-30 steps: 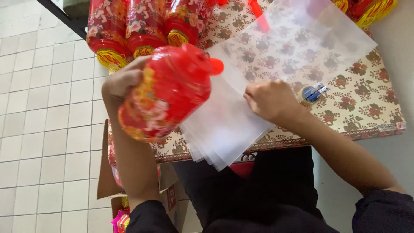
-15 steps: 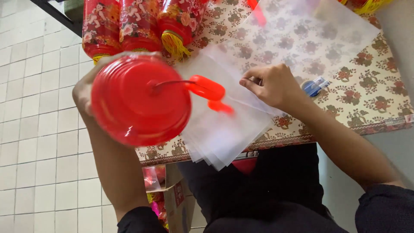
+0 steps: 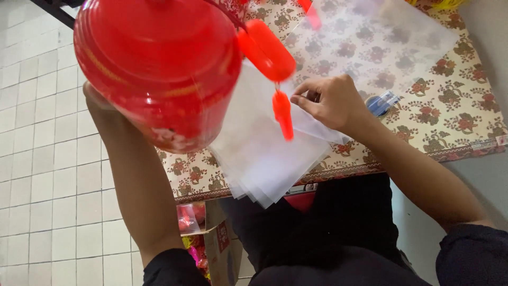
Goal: Assembling a battery-operated decorative lantern by inserting batteries, attaching the handle, and packaging it in a plastic bag.
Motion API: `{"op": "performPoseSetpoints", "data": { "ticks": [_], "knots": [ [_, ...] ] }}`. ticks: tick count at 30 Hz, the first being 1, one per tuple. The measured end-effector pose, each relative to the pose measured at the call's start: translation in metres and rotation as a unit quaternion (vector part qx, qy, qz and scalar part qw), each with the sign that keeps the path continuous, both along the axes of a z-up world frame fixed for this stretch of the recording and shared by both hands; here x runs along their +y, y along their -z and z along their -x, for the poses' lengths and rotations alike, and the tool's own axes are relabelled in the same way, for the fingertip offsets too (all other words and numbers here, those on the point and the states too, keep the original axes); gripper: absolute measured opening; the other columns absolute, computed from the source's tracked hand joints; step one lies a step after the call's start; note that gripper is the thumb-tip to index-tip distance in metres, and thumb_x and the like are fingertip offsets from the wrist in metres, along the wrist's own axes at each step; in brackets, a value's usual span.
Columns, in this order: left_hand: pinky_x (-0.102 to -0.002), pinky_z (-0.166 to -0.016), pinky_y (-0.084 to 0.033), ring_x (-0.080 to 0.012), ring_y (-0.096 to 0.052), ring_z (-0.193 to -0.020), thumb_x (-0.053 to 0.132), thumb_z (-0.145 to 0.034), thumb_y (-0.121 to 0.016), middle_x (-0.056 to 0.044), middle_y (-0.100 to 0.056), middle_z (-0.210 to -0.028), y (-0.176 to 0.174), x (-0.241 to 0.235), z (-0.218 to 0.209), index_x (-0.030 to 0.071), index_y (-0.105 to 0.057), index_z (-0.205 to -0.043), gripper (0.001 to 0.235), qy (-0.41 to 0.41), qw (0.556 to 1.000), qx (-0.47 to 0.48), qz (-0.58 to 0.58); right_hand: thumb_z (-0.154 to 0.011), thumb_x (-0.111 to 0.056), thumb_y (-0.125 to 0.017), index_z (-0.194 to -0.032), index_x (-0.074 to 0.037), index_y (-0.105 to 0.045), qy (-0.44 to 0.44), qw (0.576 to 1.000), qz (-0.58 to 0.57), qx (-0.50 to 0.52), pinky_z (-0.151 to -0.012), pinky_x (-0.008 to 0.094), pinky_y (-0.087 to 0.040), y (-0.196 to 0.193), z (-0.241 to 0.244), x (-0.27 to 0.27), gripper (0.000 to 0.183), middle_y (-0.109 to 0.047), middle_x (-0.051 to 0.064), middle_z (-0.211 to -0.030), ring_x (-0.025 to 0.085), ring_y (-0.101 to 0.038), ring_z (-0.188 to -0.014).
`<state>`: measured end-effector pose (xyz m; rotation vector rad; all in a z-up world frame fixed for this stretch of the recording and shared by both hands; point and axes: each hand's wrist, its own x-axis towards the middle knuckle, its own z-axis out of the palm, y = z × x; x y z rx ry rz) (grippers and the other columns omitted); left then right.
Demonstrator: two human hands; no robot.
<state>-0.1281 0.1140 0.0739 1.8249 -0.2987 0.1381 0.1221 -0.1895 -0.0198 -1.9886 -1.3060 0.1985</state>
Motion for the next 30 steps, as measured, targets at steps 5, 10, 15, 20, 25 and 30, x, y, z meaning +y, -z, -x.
{"op": "performPoseSetpoints", "data": {
  "ticks": [5,10,15,20,25,30],
  "knots": [
    [-0.043,-0.101,-0.066,-0.0274,-0.070,-0.120,0.063,-0.081,-0.077,-0.013,-0.067,-0.132,0.002,0.001,-0.005,0.003,-0.055,-0.143,0.089,-0.010,1.000,-0.023,0.011,-0.091,-0.025,-0.074,-0.094,-0.019,-0.079,-0.010,1.000,0.002,0.004,-0.070,0.035,-0.055,0.000,0.001,-0.001,0.008,-0.069,0.004,-0.063,0.025,-0.071,-0.065],
    [-0.042,-0.104,-0.067,-0.0284,-0.070,-0.124,0.062,-0.084,-0.076,-0.012,-0.067,-0.135,0.005,0.002,-0.009,0.004,-0.056,-0.143,0.085,-0.023,0.998,-0.048,0.022,-0.092,-0.022,-0.071,-0.095,-0.020,-0.077,0.006,1.000,-0.004,0.019,-0.068,0.031,-0.053,-0.007,0.003,0.000,0.007,-0.068,0.000,-0.060,0.021,-0.070,-0.059],
    [-0.045,-0.109,-0.063,-0.0296,-0.067,-0.128,0.059,-0.082,-0.073,-0.017,-0.063,-0.140,-0.016,-0.007,-0.002,0.000,-0.042,-0.154,0.098,-0.028,1.000,0.003,-0.012,-0.096,-0.024,-0.070,-0.102,-0.009,-0.081,-0.006,0.999,0.008,0.037,-0.056,0.025,-0.053,-0.017,0.004,0.001,0.019,-0.076,0.004,-0.070,0.011,-0.069,-0.056],
    [-0.057,-0.088,-0.056,-0.0419,-0.070,-0.103,0.048,-0.056,-0.085,-0.027,-0.070,-0.117,-0.033,-0.050,-0.016,0.001,-0.055,-0.145,0.106,-0.110,0.985,0.099,-0.091,-0.097,-0.023,-0.070,-0.098,-0.015,-0.077,-0.007,0.998,-0.055,0.016,-0.063,0.028,-0.052,-0.006,0.005,0.003,0.011,-0.066,0.003,-0.059,0.019,-0.068,-0.056],
    [-0.069,-0.098,-0.048,-0.0554,-0.062,-0.116,0.055,-0.066,-0.083,-0.026,-0.067,-0.131,-0.042,-0.088,-0.035,0.018,-0.048,-0.154,0.102,-0.138,0.892,0.241,-0.356,-0.098,-0.022,-0.069,-0.105,-0.017,-0.080,-0.018,0.997,-0.074,-0.030,-0.061,0.030,-0.052,-0.027,0.009,0.008,0.014,-0.067,0.004,-0.061,0.021,-0.069,-0.059],
    [-0.063,-0.092,-0.053,-0.0416,-0.061,-0.123,0.069,-0.071,-0.076,-0.012,-0.062,-0.142,-0.035,-0.116,-0.057,0.022,-0.045,-0.156,0.102,-0.182,0.814,0.246,-0.494,-0.097,-0.023,-0.075,-0.098,-0.014,-0.080,-0.021,0.971,-0.154,-0.183,-0.061,0.030,-0.055,-0.031,0.021,0.014,0.010,-0.068,0.003,-0.073,0.023,-0.070,-0.066]
  ]
}}
